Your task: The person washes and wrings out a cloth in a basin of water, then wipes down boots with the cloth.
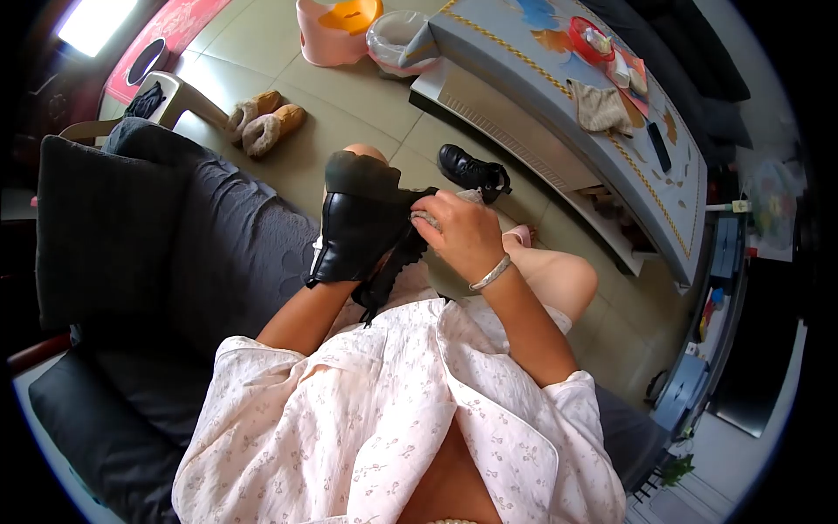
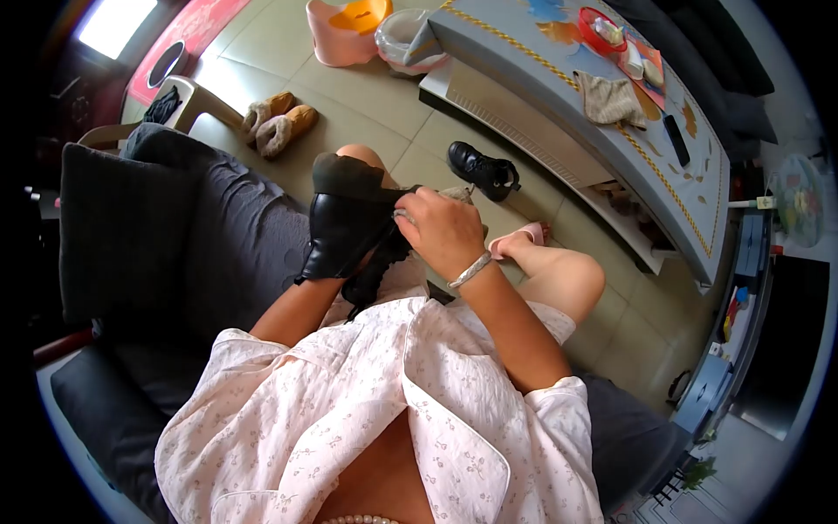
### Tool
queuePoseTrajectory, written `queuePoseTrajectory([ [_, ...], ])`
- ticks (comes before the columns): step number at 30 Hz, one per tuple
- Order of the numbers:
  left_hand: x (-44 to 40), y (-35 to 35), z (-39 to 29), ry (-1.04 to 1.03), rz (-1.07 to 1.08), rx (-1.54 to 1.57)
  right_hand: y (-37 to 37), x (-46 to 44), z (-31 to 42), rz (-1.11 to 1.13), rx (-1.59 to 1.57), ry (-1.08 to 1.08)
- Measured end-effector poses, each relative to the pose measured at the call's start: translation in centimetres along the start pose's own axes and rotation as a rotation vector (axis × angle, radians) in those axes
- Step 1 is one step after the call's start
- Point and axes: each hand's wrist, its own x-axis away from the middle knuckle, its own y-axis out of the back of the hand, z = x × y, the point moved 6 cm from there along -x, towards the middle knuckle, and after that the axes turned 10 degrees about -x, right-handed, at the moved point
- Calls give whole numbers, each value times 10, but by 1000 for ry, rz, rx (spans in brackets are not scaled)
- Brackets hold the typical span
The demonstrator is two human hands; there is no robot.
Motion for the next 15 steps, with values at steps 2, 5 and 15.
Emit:
queuePoseTrajectory([
  [2,-17,27,-1,-33,133,43,-1,-4,-3,65,109,31],
  [5,1,-4,-6,-19,252,85,3,-12,-2,112,64,124],
  [15,-1,9,-8,88,28,341,-4,-21,-16,339,140,110],
])
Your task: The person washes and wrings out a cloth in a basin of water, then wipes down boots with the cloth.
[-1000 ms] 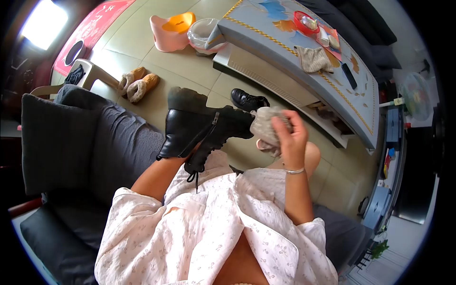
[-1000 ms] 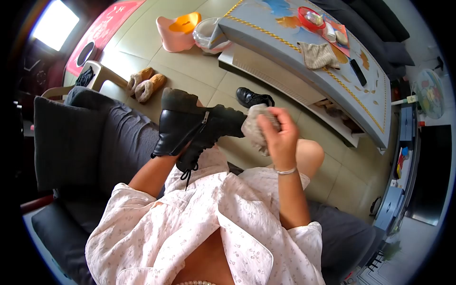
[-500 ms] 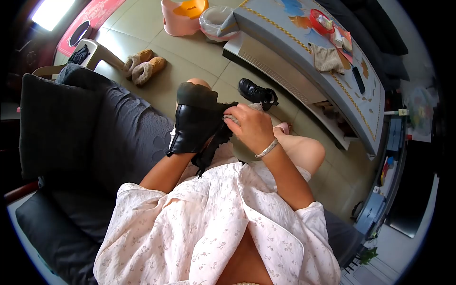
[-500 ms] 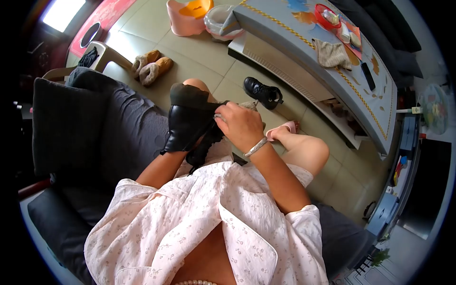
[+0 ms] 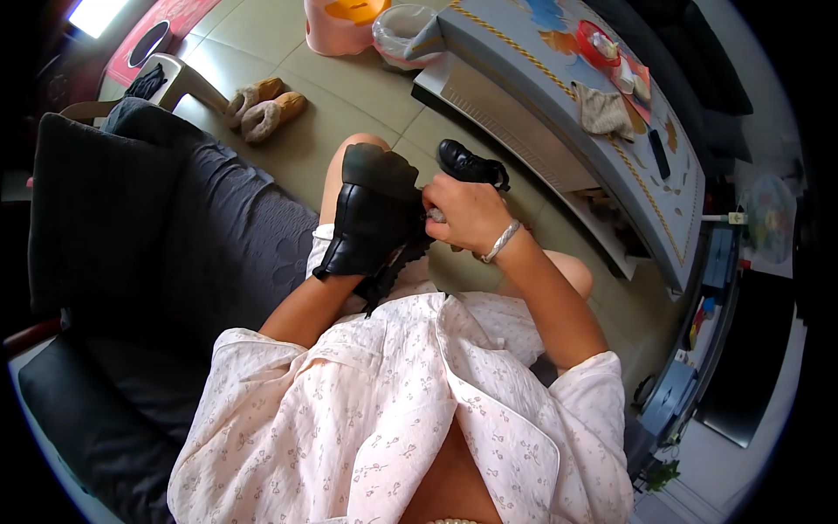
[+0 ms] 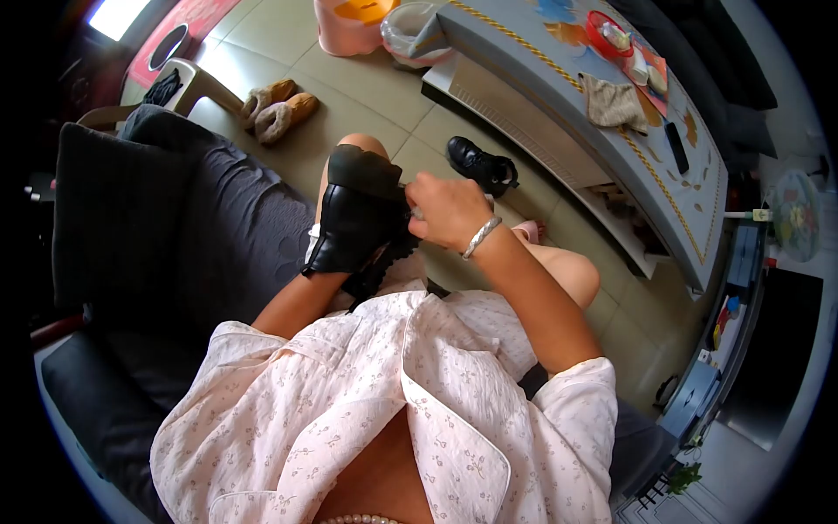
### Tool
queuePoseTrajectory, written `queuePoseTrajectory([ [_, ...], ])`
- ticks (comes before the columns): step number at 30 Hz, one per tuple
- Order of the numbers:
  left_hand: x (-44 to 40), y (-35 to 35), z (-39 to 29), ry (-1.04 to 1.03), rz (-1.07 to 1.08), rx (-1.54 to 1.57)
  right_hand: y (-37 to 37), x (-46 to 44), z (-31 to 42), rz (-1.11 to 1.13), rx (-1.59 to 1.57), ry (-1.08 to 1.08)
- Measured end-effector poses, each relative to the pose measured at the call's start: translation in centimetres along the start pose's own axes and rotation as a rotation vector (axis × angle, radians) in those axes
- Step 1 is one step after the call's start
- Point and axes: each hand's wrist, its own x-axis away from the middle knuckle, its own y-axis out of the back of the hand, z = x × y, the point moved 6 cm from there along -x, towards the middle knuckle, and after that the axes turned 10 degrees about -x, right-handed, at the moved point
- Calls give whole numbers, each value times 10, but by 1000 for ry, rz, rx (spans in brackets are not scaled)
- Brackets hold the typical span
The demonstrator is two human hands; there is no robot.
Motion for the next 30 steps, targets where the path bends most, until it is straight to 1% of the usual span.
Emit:
queuePoseTrajectory([
  [3,-1,2,0,22,-21,-6,-2,-4,4,52,23,47],
  [5,-2,1,3,58,-9,43,-8,-5,2,146,83,-54],
  [6,-1,0,5,87,9,99,-5,-5,7,151,84,-51],
  [7,-1,0,6,91,8,100,-4,-5,9,205,76,-116],
  [8,-1,-1,6,68,46,23,-4,-4,7,256,67,-182],
  [9,-1,-4,5,43,84,-55,-6,-3,6,256,68,-184],
  [11,1,-6,6,5,97,-99,-7,-2,12,165,41,-2],
  [12,4,-7,6,-31,109,-145,-9,0,13,165,39,-3],
  [13,11,-15,11,-35,112,-144,-10,1,18,125,54,56],
  [14,21,-25,18,-32,39,-92,-10,2,23,86,71,114],
  [16,31,-34,26,-21,-67,-23,-15,2,28,111,80,106],
  [22,39,-40,34,23,-140,-28,-15,6,48,164,85,163],
  [25,42,-44,40,63,-185,-24,-19,9,52,193,27,180],
  [27,35,-43,43,96,-222,-14,-14,12,47,16,-119,137],
  [28,24,-31,37,94,-222,-10,-14,14,45,16,-117,134],
  [30,-5,-17,22,63,216,-545,3,21,32,-167,-438,83],
])
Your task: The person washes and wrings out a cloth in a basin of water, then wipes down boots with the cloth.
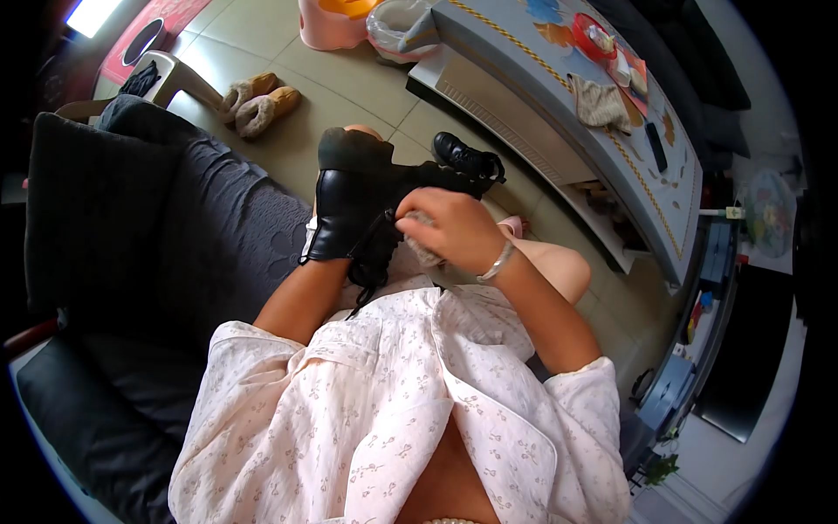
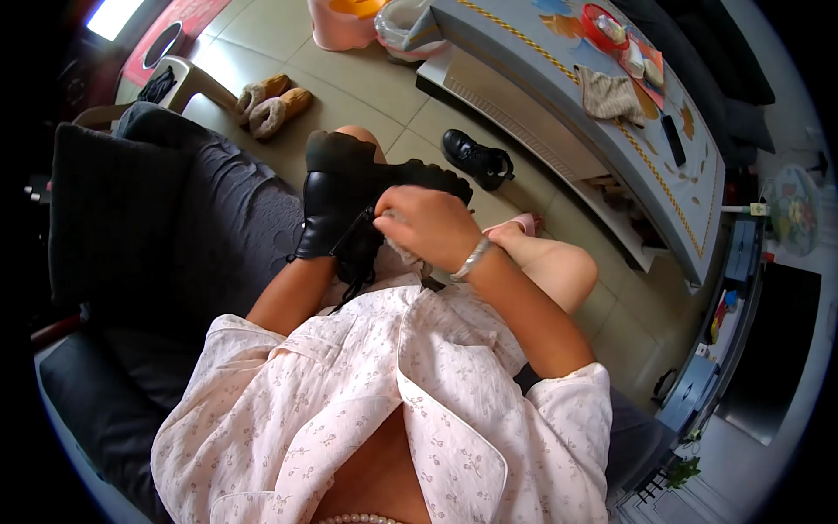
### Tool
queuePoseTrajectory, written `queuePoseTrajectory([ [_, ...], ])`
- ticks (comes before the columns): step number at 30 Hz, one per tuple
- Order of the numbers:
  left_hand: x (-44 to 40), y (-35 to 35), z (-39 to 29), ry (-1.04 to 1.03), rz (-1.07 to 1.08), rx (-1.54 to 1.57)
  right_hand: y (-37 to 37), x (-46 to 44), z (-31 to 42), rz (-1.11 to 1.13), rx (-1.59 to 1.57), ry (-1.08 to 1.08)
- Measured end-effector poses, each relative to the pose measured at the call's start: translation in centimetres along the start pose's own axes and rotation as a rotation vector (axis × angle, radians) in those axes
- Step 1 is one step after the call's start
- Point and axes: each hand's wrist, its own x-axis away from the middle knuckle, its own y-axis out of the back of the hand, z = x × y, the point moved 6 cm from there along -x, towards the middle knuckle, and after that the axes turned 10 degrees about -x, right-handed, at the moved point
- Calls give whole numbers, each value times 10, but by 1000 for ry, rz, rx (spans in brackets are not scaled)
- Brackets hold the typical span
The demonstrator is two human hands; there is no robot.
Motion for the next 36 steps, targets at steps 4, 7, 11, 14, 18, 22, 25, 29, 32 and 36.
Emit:
queuePoseTrajectory([
  [4,9,-30,1,7,-254,-157,58,11,-21,-440,-124,-104],
  [7,10,-55,1,4,-239,-68,64,18,-26,-566,1,-119],
  [11,9,-40,2,-3,-217,-1,17,21,-9,-401,277,159],
  [14,1,-4,5,-33,-122,33,-4,24,-13,-441,296,179],
  [18,0,-13,3,29,-91,-275,-34,23,9,-461,209,230],
  [22,-12,-22,2,136,-4,-109,-66,27,38,-254,8,519],
  [25,-12,-24,9,108,-62,43,-21,19,25,-409,189,423],
  [29,-8,-23,7,62,-110,110,51,9,-13,-697,321,125],
  [32,-6,-16,4,57,-175,187,20,3,-18,-647,320,137],
  [36,-9,-27,8,158,31,-175,-32,6,26,-457,147,273],
])
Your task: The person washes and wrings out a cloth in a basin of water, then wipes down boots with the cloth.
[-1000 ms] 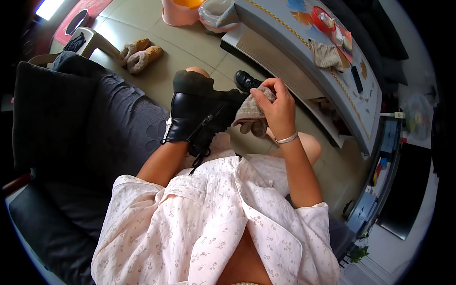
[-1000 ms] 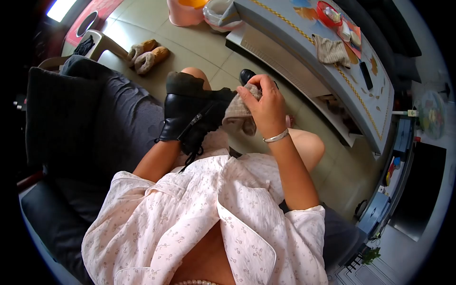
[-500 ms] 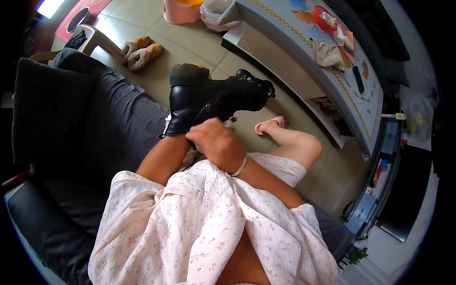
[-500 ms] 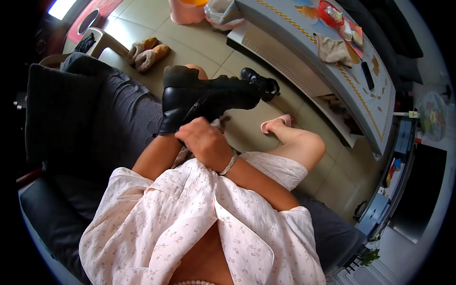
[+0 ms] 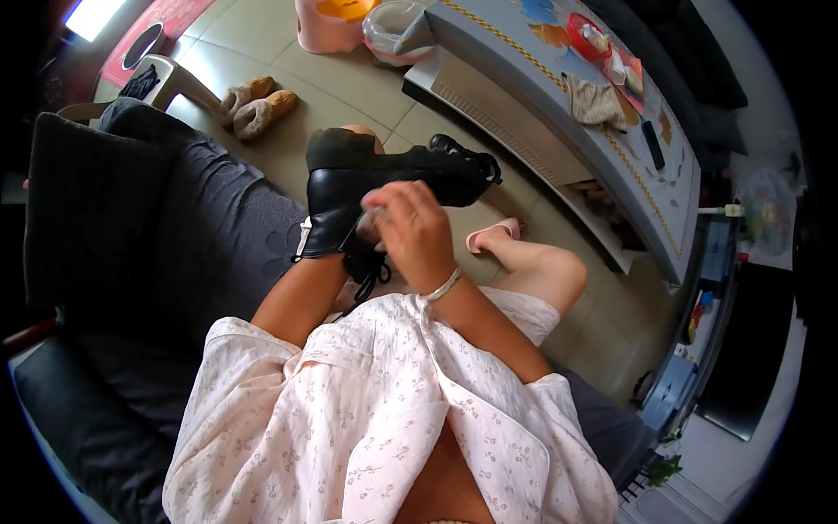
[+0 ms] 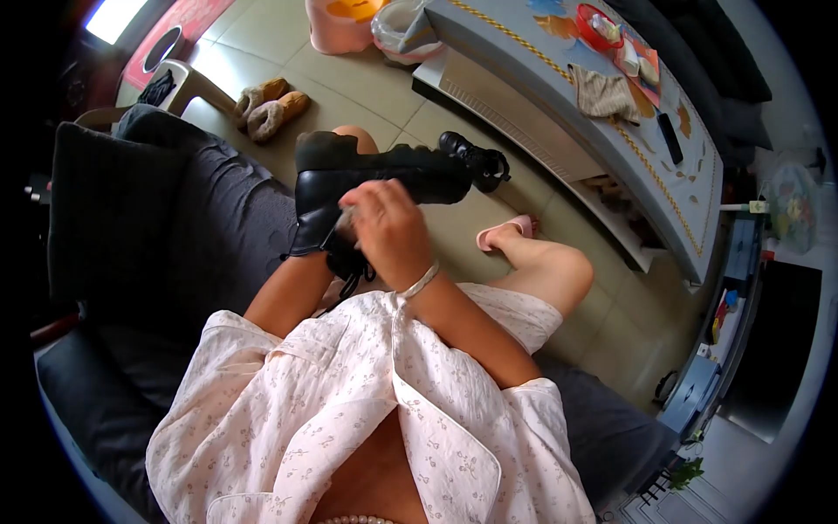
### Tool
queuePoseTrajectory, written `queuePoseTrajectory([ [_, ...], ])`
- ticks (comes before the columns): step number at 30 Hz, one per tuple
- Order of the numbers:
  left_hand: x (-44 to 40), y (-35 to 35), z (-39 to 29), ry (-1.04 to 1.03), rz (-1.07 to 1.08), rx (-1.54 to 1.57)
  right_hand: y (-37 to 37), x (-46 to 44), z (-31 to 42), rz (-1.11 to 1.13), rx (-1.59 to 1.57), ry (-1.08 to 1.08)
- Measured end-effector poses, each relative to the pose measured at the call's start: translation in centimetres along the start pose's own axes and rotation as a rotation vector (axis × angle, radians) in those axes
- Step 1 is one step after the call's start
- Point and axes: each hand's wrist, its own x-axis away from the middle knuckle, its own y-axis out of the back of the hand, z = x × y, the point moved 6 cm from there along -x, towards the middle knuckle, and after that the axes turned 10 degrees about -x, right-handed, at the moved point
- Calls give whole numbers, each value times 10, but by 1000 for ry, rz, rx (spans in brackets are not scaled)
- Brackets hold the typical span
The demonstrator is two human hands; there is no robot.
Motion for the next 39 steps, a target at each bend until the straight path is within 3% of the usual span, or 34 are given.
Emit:
queuePoseTrajectory([
  [1,1,-12,-4,-6,-1,-1,-5,4,9,36,-79,34],
  [3,0,-16,-2,170,-255,231,-22,17,27,194,-230,76],
  [4,-3,-35,-8,38,178,115,-14,14,27,153,-232,90],
  [6,-8,-29,-15,-27,263,128,18,7,17,15,-183,73],
  [9,-11,-5,-33,-176,34,284,80,-17,-20,-235,65,-96],
  [13,-13,3,-47,-301,-11,449,64,-19,-32,-221,296,-45],
  [17,-3,13,-32,-276,-42,443,26,-3,-17,-209,122,8],
  [23,-5,9,-26,-234,-26,383,-11,9,34,130,-291,156],
  [24,-8,8,-28,-238,-21,380,-8,8,33,94,-338,130],
  [30,-14,4,-45,-294,-2,417,97,-25,-11,-279,91,32],
  [33,-15,2,-47,-291,-21,447,82,-14,-45,-308,304,-42],
  [35,-9,9,-41,-260,-47,434,46,-3,-33,-169,171,23],
  [37,1,18,-32,-219,-67,402,33,9,-21,-217,70,-23],
  [39,7,26,-24,-167,-95,338,39,13,-30,-100,-78,-97],
])
